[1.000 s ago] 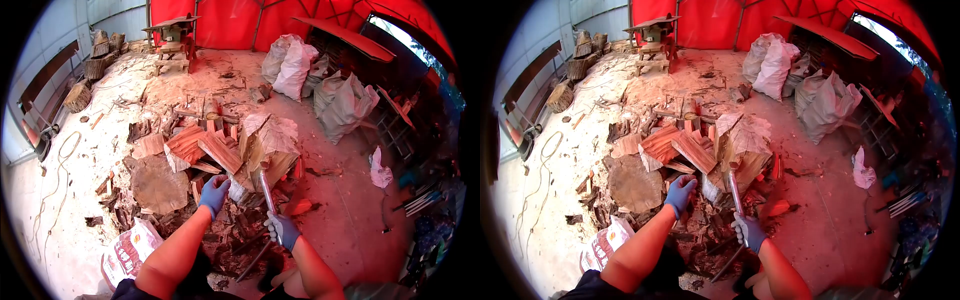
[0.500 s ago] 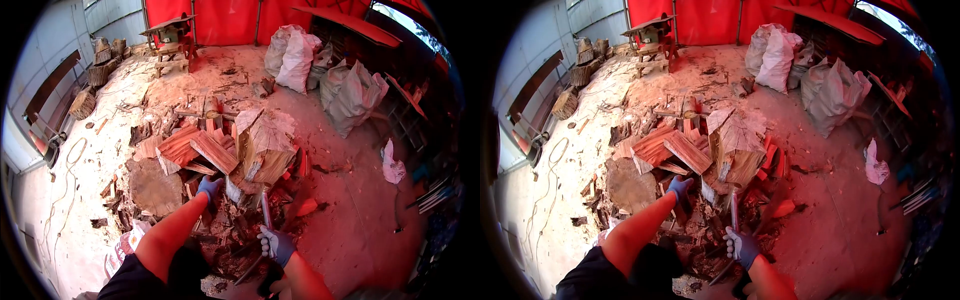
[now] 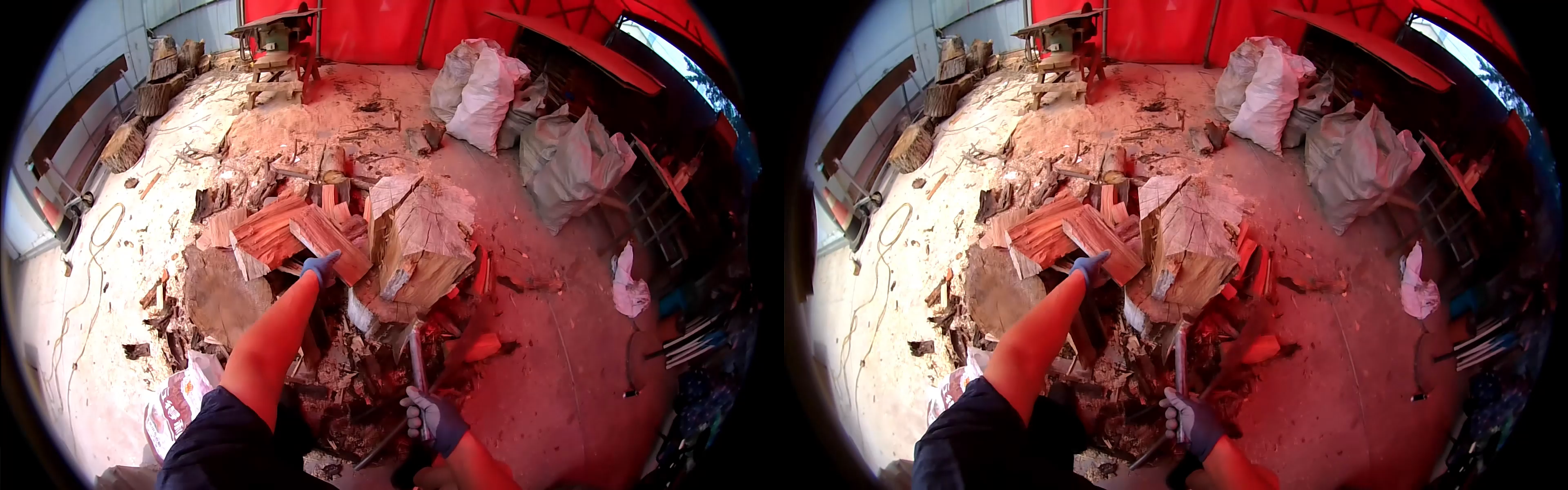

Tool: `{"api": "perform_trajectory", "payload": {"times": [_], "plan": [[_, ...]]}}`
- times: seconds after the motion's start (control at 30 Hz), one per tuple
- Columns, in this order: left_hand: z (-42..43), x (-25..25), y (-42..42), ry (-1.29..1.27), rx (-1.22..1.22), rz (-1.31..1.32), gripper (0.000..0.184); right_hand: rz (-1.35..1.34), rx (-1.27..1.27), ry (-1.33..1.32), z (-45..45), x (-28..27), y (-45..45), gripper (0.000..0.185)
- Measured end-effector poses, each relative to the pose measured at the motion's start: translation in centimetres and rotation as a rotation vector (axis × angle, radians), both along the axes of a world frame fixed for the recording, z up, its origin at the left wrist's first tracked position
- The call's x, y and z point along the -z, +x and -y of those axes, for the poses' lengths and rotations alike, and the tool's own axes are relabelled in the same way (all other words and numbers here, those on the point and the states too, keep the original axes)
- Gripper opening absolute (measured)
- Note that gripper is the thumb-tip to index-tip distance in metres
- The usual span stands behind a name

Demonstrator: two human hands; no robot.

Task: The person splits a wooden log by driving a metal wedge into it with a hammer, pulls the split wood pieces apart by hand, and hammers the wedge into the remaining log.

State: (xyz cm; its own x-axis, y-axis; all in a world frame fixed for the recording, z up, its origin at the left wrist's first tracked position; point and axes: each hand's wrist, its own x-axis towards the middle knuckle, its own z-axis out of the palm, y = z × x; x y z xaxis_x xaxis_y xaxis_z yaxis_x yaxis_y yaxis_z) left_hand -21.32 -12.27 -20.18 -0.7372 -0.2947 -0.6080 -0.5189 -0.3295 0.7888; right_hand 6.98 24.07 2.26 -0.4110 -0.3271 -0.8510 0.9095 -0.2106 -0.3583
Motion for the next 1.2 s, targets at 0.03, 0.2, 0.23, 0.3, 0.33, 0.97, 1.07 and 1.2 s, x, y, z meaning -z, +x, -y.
{"api": "perform_trajectory", "payload": {"times": [0.03, 0.2, 0.23, 0.3, 0.33, 0.97, 1.07, 1.2], "plan": [[0.1, 0.6, -0.6, 0.163, 0.026, 0.023, 0.084, -0.008, 0.000, 0.000, 0.1, -0.1, -0.1, 0.031], [-1.4, -7.3, 1.2, 0.089, -0.021, -0.017, 0.070, -0.022, 0.012, -0.021, -0.1, -0.4, -0.1, 0.032], [-1.2, -8.4, 1.1, -0.145, -0.049, -0.045, 0.053, -0.023, 0.012, -0.024, -0.2, -0.5, -0.1, 0.032], [3.1, -4.2, -1.4, -0.543, -0.057, -0.040, 0.043, -0.018, 0.011, -0.010, -0.6, -0.7, 0.3, 0.035], [4.3, -6.2, -0.8, -0.545, -0.040, -0.103, 0.043, -0.021, 0.010, -0.020, -0.8, -0.7, 0.3, 0.035], [-8.0, -26.9, -9.9, -1.500, 1.167, -0.453, 0.131, -0.137, 0.091, 0.115, -2.5, -0.1, -2.2, 0.031], [-7.6, -24.5, -9.9, -1.389, 0.999, -0.641, 0.131, -0.317, 0.136, 0.225, -1.6, -1.1, -2.9, 0.029], [-7.4, -25.6, -6.9, -1.436, 0.937, -0.464, 0.131, -0.338, 0.126, 0.148, -1.8, -0.7, -4.4, 0.028]]}}
